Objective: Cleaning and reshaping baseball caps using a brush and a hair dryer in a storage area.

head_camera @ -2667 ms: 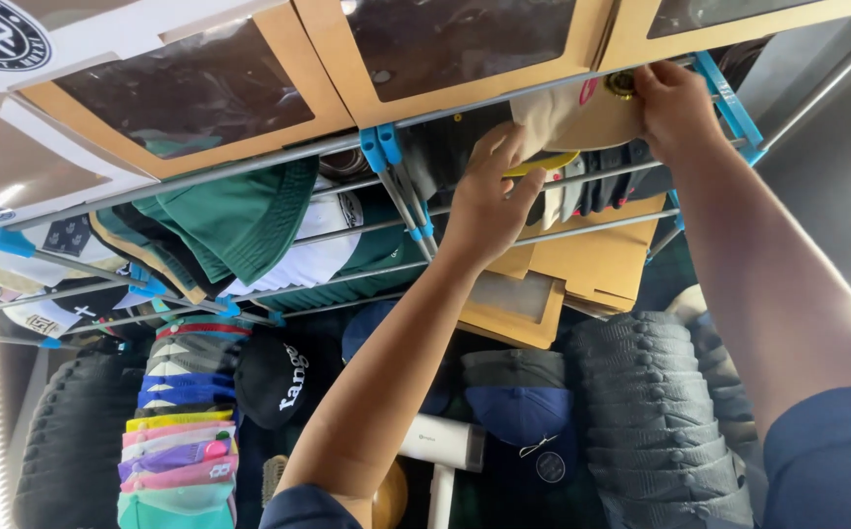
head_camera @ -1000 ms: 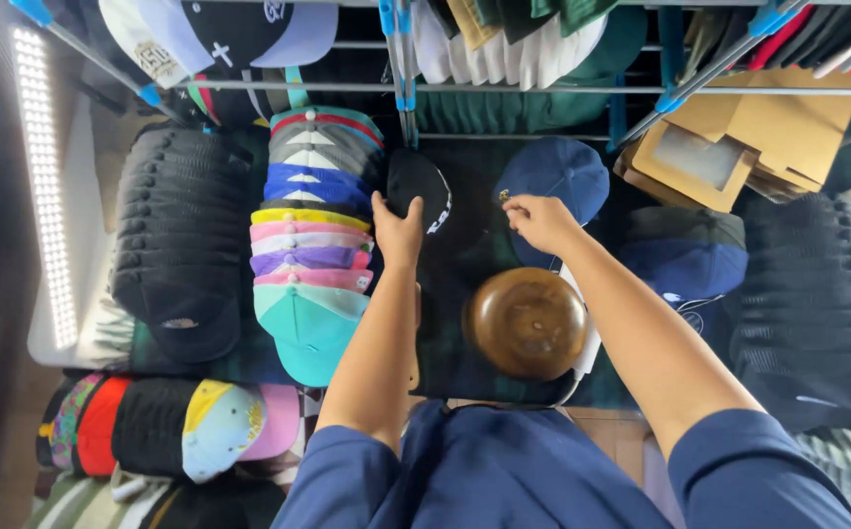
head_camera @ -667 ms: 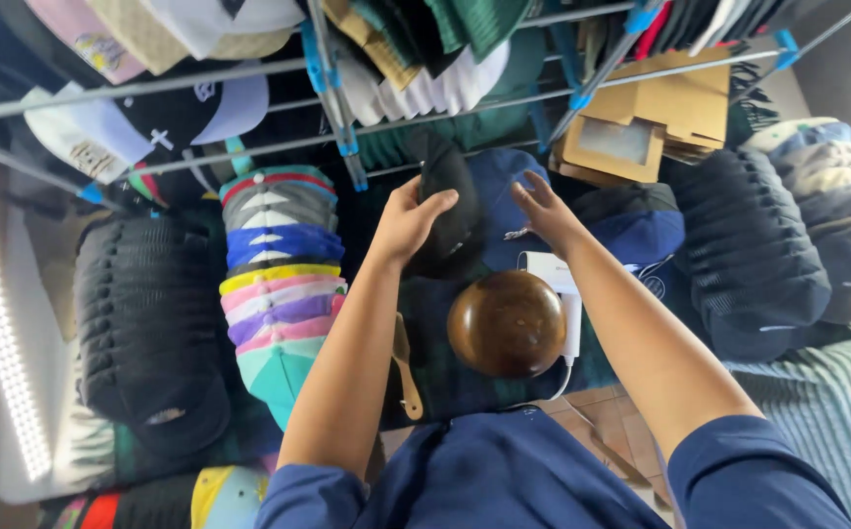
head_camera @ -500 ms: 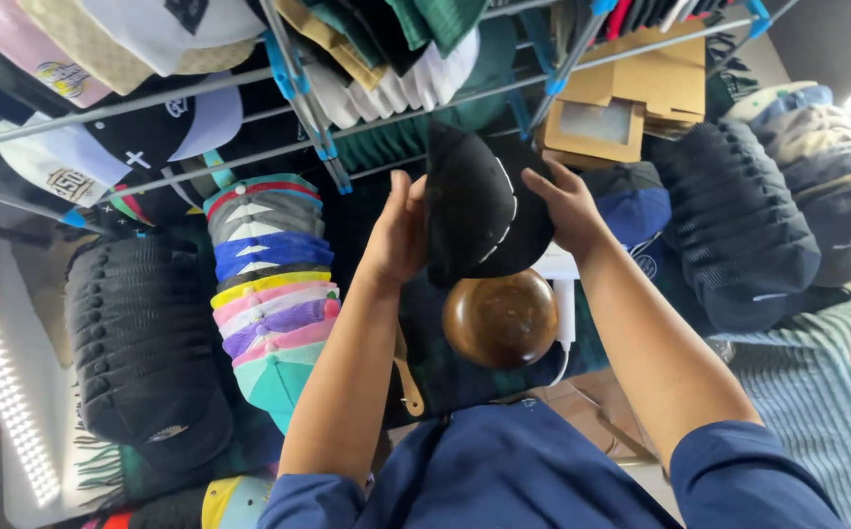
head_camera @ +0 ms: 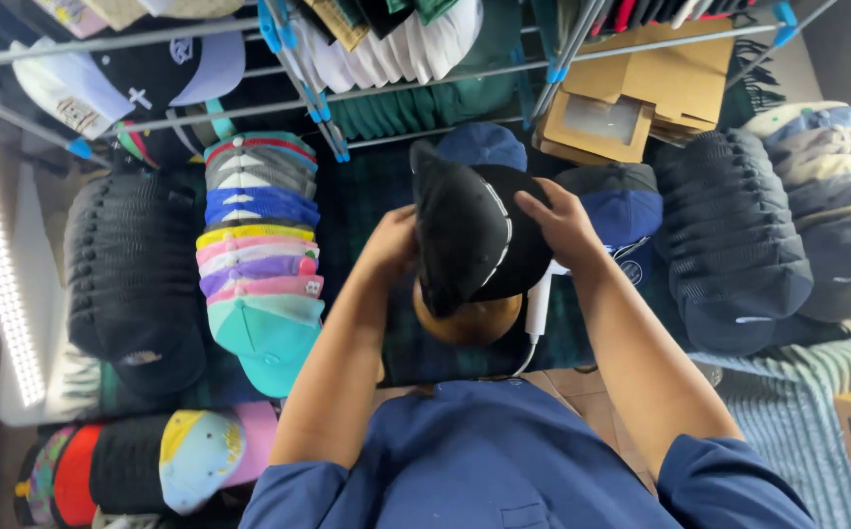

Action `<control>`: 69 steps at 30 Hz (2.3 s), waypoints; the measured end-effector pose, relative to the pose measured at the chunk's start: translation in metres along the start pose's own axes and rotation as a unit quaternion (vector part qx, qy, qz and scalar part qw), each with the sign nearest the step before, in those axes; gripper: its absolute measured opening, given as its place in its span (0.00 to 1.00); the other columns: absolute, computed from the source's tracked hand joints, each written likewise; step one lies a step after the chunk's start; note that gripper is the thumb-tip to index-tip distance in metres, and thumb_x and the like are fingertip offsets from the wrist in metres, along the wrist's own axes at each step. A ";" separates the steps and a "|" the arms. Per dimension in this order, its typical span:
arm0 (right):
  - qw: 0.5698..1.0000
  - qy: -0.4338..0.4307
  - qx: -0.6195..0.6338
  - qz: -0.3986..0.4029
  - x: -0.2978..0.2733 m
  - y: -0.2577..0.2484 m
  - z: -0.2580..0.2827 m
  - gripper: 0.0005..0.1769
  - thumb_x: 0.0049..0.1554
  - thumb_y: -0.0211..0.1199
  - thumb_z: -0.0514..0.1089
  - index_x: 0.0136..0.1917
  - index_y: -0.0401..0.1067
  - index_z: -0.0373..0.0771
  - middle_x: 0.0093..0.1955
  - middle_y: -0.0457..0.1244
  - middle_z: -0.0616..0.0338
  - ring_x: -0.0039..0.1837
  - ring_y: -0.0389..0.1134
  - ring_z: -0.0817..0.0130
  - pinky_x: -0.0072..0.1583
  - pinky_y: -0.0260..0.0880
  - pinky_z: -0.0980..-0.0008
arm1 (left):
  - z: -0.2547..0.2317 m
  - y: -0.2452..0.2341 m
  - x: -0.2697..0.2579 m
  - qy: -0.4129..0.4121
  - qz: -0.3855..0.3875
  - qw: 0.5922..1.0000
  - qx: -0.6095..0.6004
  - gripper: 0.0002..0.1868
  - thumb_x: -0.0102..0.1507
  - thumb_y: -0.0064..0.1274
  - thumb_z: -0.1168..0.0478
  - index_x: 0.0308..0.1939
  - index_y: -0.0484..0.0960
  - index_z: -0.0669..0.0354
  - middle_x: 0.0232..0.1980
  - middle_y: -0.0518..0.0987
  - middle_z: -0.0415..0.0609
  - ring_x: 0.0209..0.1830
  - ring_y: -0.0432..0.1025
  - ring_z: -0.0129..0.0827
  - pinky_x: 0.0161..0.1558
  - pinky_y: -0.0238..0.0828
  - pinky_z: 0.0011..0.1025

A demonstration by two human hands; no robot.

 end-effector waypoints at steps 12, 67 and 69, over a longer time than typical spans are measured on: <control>0.945 0.250 0.055 0.203 -0.047 -0.068 -0.110 0.27 0.53 0.76 0.45 0.63 0.69 0.37 0.45 0.67 0.51 0.39 0.74 0.60 0.38 0.79 0.65 | 0.048 -0.020 -0.071 -0.073 -0.167 0.968 -0.173 0.22 0.63 0.67 0.56 0.60 0.83 0.52 0.45 0.86 0.58 0.41 0.83 0.42 0.42 0.84 0.39; 0.996 -0.042 -0.027 0.074 -0.054 0.039 -0.053 0.18 0.70 0.51 0.52 0.67 0.76 0.52 0.67 0.67 0.61 0.74 0.63 0.63 0.76 0.56 0.59 | -0.029 0.036 -0.125 0.138 -0.117 0.974 0.135 0.21 0.70 0.52 0.53 0.68 0.79 0.46 0.69 0.76 0.51 0.73 0.65 0.45 0.74 0.58 0.45; 0.976 -0.005 -0.167 0.137 -0.029 0.044 -0.077 0.20 0.67 0.53 0.63 0.69 0.73 0.63 0.68 0.66 0.70 0.72 0.64 0.66 0.75 0.57 0.59 | -0.014 0.038 -0.103 0.083 -0.098 0.973 0.190 0.19 0.69 0.54 0.50 0.64 0.82 0.40 0.66 0.79 0.43 0.71 0.68 0.37 0.74 0.60 0.39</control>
Point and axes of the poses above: each hand's wrist, its own x-axis towards the middle knuckle, its own y-axis out of the palm, z = x × y, the point moved 2 cm from there along x, towards the middle knuckle
